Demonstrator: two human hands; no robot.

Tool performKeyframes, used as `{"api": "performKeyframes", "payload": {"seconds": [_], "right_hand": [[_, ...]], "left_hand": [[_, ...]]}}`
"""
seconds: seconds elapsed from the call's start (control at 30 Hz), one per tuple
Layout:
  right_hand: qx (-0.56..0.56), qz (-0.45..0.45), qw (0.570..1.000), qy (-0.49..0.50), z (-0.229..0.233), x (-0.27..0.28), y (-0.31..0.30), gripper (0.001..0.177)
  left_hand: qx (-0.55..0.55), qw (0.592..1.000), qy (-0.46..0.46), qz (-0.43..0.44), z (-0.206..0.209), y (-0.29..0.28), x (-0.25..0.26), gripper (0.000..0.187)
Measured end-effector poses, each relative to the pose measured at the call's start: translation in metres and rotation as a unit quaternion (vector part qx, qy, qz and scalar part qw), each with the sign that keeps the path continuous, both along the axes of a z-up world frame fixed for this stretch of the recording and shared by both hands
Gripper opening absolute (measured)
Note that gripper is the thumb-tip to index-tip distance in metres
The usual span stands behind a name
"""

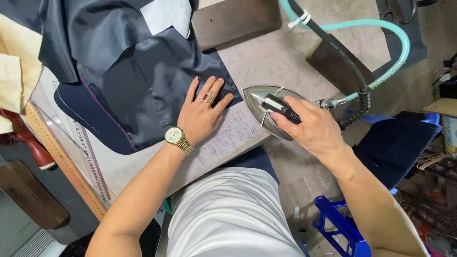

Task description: The person irons a dark blue fabric panel on a workbench, then marks lines on the fabric using pink chalk and a metal ruler.

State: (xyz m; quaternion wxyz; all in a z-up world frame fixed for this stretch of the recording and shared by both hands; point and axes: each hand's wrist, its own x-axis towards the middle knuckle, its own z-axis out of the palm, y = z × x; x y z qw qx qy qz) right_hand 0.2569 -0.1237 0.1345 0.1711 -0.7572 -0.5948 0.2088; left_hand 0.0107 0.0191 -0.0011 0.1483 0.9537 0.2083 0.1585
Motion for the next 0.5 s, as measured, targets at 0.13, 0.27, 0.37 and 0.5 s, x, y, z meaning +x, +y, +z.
{"api": "performKeyframes", "payload": {"seconds": [0.13, 0.27, 0.37, 0.5], "right_hand": [[0.029, 0.066, 0.992, -0.1, -0.006, -0.007, -0.002, 0.041], [0.008, 0.121, 0.98, -0.157, 0.005, -0.012, 0.006, 0.044], [0.0, 0.145, 0.978, -0.149, 0.017, -0.016, 0.014, 0.045], [-0.026, 0.158, 0.976, -0.145, 0.02, -0.014, 0.013, 0.045]], "left_hand": [[-0.005, 1.0, 0.013, -0.006, -0.003, 0.0, -0.002, 0.063], [-0.003, 1.0, 0.011, -0.007, -0.001, -0.001, -0.012, 0.061], [-0.01, 1.0, 0.015, -0.003, 0.009, 0.003, -0.034, 0.055], [0.008, 0.999, 0.028, 0.014, 0.007, 0.005, -0.053, 0.043]]}}
